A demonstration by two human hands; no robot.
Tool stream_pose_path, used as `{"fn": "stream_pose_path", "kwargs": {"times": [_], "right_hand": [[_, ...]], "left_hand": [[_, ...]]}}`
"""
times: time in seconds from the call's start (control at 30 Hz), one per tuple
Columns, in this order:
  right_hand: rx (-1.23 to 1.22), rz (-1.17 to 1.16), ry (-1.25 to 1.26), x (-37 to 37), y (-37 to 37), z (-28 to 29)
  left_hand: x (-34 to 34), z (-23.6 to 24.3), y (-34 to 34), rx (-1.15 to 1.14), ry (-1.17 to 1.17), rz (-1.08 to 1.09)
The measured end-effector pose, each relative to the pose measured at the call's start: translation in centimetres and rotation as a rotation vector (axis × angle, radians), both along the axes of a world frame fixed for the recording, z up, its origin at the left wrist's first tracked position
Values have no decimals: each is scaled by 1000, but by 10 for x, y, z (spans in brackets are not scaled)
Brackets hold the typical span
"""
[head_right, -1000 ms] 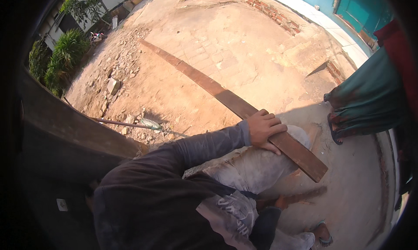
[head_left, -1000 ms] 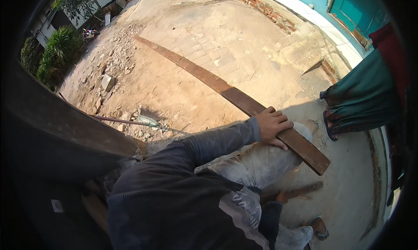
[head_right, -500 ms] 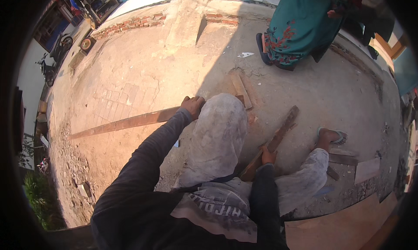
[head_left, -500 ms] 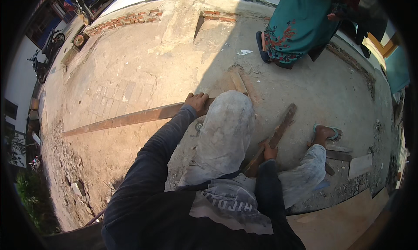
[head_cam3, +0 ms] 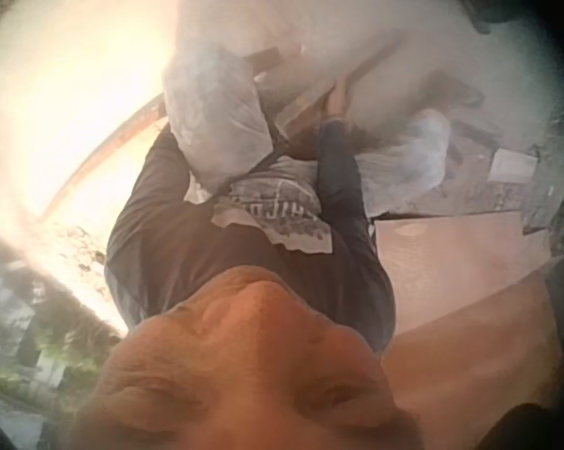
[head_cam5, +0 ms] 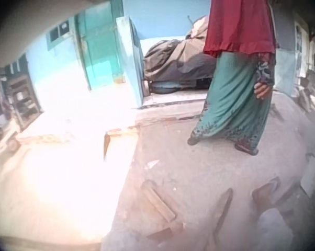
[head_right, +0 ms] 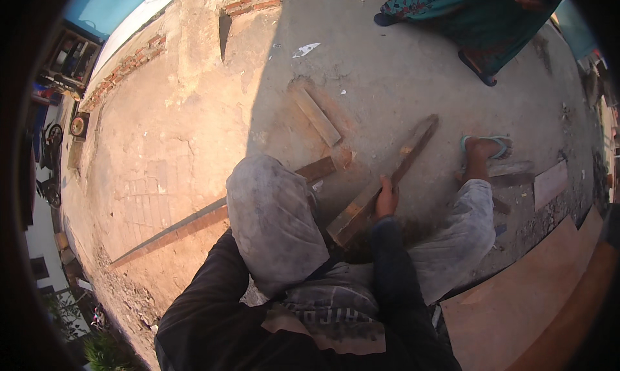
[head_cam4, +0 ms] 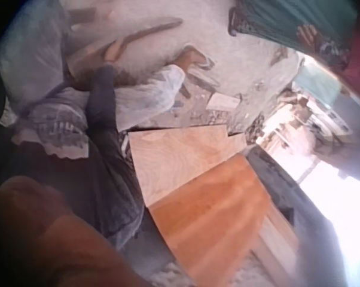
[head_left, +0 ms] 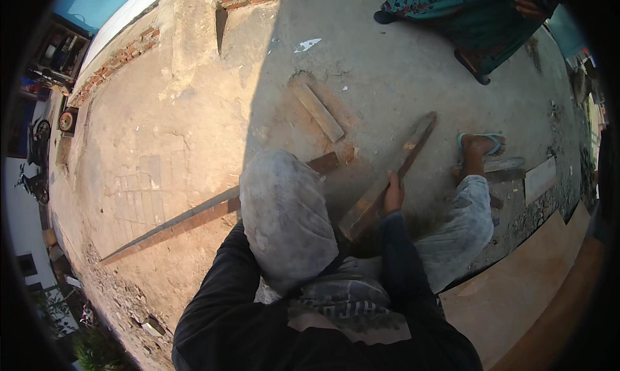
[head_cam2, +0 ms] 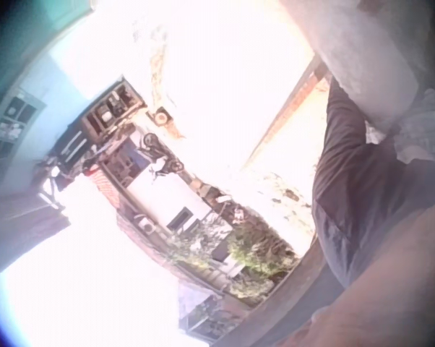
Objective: The person saws several pieces of wood while sitting on the ground, then measures a long wooden strip with a measuring tape and saws it into smaller sections.
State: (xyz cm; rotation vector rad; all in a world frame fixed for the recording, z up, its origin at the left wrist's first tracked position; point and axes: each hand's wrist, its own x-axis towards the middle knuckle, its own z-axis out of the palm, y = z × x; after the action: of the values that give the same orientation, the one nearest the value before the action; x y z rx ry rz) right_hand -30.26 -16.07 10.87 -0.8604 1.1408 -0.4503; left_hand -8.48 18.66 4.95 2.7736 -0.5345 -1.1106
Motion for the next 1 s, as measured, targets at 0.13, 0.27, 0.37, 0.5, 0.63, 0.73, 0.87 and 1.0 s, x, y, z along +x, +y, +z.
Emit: {"fn": "stream_pose_path", "kwargs": {"times": [0.13, 0.27, 0.37, 0.5, 0.63, 0.73, 0.87, 1.0], "right_hand": [[98, -45, -71, 19, -3, 42], [163, -31, -83, 27, -12, 69], [206, 16, -129, 42, -18, 98], [309, 54, -338, 68, -27, 132], [403, 107, -575, 94, -23, 149], [450, 175, -722, 94, -12, 164], [669, 212, -661, 86, -9, 162], [738, 235, -760, 85, -1, 153]], "left_hand": [[6, -10, -7, -25, 60, 22], [19, -14, -17, -89, 122, 54], [51, 2, -31, -346, 234, 186], [110, 148, -82, -859, 143, 151], [84, 352, -130, -1106, 15, -286], [16, 390, -163, -1174, 199, -556], [-35, 369, -175, -1184, 97, -719], [-53, 361, -171, -1263, 138, -579]]}}
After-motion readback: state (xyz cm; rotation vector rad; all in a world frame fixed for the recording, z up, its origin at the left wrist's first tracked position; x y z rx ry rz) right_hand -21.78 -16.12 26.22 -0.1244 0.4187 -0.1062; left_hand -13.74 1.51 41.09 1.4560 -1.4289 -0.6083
